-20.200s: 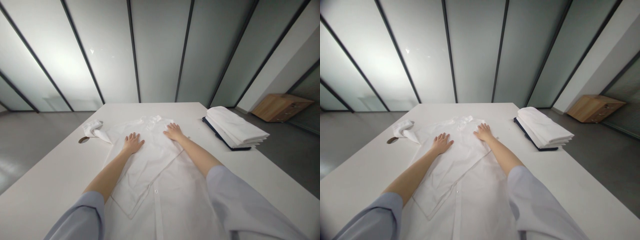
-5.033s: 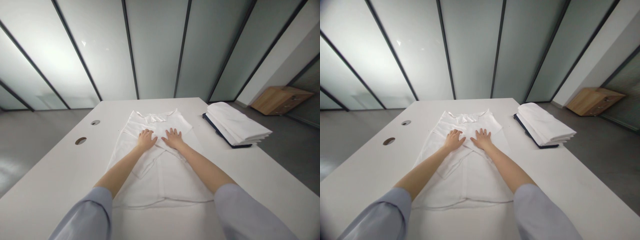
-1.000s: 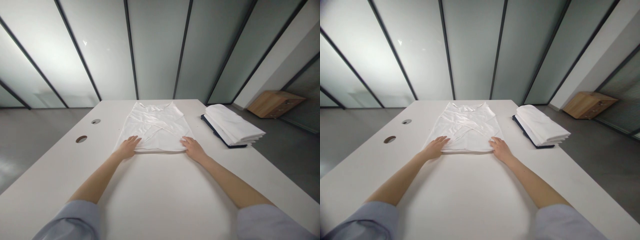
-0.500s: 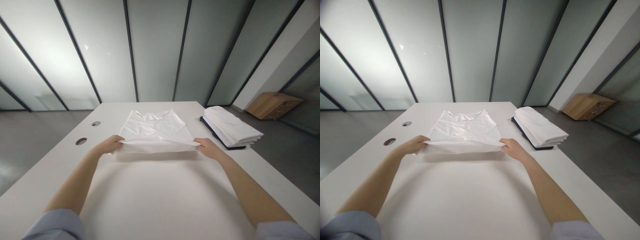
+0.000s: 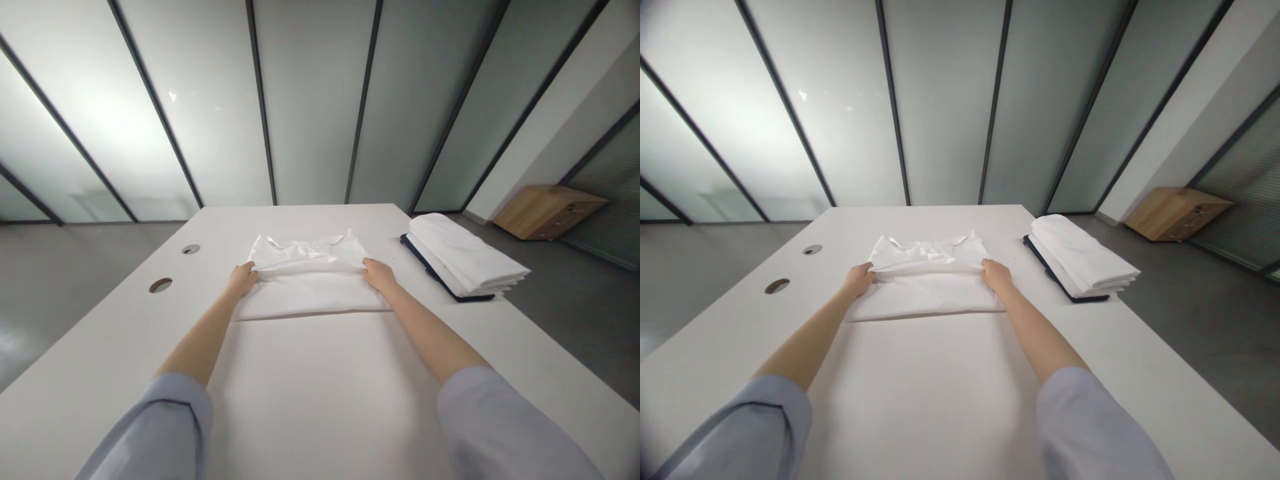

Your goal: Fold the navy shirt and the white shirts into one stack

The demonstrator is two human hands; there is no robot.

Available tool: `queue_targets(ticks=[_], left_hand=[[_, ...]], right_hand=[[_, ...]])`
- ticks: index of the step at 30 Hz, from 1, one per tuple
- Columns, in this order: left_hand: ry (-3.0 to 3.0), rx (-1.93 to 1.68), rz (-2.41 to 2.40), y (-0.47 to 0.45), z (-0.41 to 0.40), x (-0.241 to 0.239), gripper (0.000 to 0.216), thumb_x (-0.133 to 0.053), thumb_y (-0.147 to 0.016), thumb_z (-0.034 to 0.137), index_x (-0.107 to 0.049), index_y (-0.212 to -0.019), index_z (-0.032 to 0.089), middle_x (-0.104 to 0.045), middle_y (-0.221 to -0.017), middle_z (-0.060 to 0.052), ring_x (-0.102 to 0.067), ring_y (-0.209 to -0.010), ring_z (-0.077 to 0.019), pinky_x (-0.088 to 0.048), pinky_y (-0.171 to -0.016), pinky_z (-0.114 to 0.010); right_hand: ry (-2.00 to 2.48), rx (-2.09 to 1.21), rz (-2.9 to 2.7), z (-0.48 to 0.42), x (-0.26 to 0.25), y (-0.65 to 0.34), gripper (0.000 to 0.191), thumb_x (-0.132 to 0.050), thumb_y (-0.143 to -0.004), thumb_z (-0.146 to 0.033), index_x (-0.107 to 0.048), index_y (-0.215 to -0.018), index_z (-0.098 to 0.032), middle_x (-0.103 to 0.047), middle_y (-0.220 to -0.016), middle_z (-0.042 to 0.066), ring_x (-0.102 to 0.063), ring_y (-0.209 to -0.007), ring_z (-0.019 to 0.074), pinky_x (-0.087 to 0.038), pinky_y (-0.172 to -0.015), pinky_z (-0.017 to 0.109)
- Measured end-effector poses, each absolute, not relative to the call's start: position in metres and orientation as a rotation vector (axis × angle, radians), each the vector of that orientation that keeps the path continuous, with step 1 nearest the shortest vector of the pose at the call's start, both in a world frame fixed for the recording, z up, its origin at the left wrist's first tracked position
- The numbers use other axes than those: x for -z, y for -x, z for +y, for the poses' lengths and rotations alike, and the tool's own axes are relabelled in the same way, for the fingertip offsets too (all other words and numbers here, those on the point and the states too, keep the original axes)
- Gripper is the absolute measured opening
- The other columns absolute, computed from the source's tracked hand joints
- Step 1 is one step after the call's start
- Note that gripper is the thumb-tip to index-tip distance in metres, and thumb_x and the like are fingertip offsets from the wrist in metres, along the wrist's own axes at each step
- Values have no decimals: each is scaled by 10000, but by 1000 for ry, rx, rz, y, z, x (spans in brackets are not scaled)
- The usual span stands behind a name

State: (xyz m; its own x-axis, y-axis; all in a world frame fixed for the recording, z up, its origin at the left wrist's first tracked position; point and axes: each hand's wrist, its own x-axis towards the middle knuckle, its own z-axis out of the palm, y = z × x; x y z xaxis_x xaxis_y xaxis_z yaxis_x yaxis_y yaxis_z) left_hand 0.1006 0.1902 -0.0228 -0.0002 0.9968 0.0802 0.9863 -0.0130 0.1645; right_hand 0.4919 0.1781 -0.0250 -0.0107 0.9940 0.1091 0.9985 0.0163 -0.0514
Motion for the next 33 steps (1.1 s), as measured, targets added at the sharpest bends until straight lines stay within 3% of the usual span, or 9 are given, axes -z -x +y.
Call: queue_targets(ticks=[6, 11, 15, 19, 25, 29, 33], left_hand=[[-2276, -176, 2014, -84, 165, 17, 316, -418, -782, 267, -684, -945, 212, -726, -1017, -80, -635, -1030, -272, -473, -872, -331], [-2120, -235, 1517, -61, 157, -18, 288, -397, -663, 314, -641, -747, 186, -695, -764, -15, -640, -781, -223, -503, -692, -285], [-2179, -333, 1596, -53, 174, -46, 285, -427, -618, 353, -622, -731, 178, -624, -658, -2, -598, -686, -201, -472, -634, -276], [-2176, -403, 1796, -50, 214, -56, 323, -469, -646, 378, -652, -800, 162, -666, -743, -30, -622, -748, -216, -474, -689, -282], [-2082, -307, 2043, -52, 264, -29, 305, -557, -701, 338, -699, -880, 136, -717, -927, -88, -652, -932, -261, -482, -783, -278], [-1960, -240, 2253, -62, 273, -8, 373, -630, -722, 308, -688, -1057, 156, -694, -1112, -111, -623, -1075, -271, -469, -874, -281], [-1835, -197, 2318, -73, 265, 1, 387, -583, -790, 304, -641, -1152, 181, -656, -1183, -123, -597, -1113, -280, -477, -891, -329]], right_hand=[[2149, 75, -2233, 141, 29, -505, 250, -460, -858, -168, -651, -1014, -208, -715, -983, 105, -657, -884, 228, -404, -661, 281], [2104, -12, -2184, 121, 1, -520, 241, -486, -835, -230, -684, -972, -220, -727, -898, 78, -642, -787, 205, -366, -604, 255], [1948, -2, -2036, 149, -21, -533, 214, -493, -806, -246, -691, -866, -191, -718, -836, 65, -608, -751, 182, -365, -604, 233], [1944, -101, -1935, 202, -33, -537, 231, -508, -755, -209, -702, -868, -154, -712, -861, 61, -595, -753, 168, -374, -619, 219], [2120, -241, -1884, 255, -25, -528, 280, -521, -726, -170, -718, -918, -118, -701, -840, 75, -594, -708, 164, -360, -575, 222], [2175, -231, -1908, 269, -3, -523, 274, -539, -731, -154, -725, -930, -132, -711, -920, 107, -626, -806, 192, -385, -629, 228], [2217, -234, -1865, 274, 16, -522, 298, -535, -774, -184, -707, -1015, -150, -692, -1058, 133, -627, -942, 232, -417, -716, 256]])
